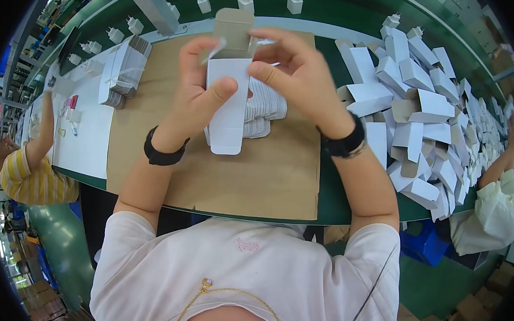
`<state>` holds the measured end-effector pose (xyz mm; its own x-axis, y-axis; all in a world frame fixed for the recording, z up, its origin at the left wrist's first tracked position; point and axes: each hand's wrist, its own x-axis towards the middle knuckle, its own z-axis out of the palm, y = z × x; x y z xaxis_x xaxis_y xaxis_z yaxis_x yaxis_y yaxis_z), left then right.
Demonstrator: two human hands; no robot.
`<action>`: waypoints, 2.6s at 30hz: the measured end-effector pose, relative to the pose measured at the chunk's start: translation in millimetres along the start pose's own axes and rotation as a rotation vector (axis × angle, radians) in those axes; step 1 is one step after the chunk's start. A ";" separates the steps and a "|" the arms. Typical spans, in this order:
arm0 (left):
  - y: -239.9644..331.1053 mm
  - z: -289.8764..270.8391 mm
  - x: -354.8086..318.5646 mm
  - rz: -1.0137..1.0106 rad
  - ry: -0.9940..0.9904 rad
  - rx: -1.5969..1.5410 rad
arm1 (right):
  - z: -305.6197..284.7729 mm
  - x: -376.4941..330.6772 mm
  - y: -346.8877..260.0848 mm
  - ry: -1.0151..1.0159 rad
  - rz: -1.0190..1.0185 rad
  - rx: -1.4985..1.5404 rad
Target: The person picks up flat cardboard boxes from a stack, folds them by hand into a rectangular shape, and places the assembled boxes onto a pile on the table.
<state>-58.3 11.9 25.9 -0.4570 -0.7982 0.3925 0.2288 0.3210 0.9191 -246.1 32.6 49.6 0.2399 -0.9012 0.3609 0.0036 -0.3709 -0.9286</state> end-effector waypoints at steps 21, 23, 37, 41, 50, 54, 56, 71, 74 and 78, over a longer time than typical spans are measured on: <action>5.2 -4.9 -1.4 -0.100 -0.217 0.063 | -4.1 -0.8 -8.7 -0.077 0.039 0.043; 6.1 -3.3 -2.5 -0.047 -0.215 0.095 | -2.8 -1.6 -13.1 -0.039 0.106 -0.040; 3.2 -44.3 3.1 -0.155 -0.021 0.762 | -60.1 -22.2 -57.6 0.615 -0.252 -0.768; -17.5 -63.3 -25.3 -0.447 -0.090 1.120 | -128.9 -29.6 -70.0 0.947 -0.421 -1.106; -42.5 -68.6 -22.2 -0.255 -0.069 1.046 | -51.7 -3.2 3.5 0.195 -0.257 -0.814; -16.3 -58.7 -18.5 -0.284 0.058 0.708 | -4.2 -3.2 15.8 0.012 -0.192 -0.539; 10.0 -37.0 -5.8 -0.178 0.009 0.676 | 11.1 -7.4 21.8 -0.069 -0.162 -0.539; 28.3 26.2 13.8 -0.077 0.200 0.359 | 7.8 -7.3 -2.6 0.272 -0.228 -0.614; 24.3 25.1 10.0 0.034 0.261 0.563 | 6.4 -5.1 1.7 0.291 -0.327 -0.646; 17.1 31.1 9.6 0.159 0.322 0.685 | 8.8 -6.6 0.3 0.310 -0.381 -0.555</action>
<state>-85.5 25.6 46.4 -0.1668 -0.7915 0.5879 -0.3604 0.6040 0.7108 -239.2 40.4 46.2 0.0340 -0.6790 0.7333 -0.4793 -0.6549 -0.5842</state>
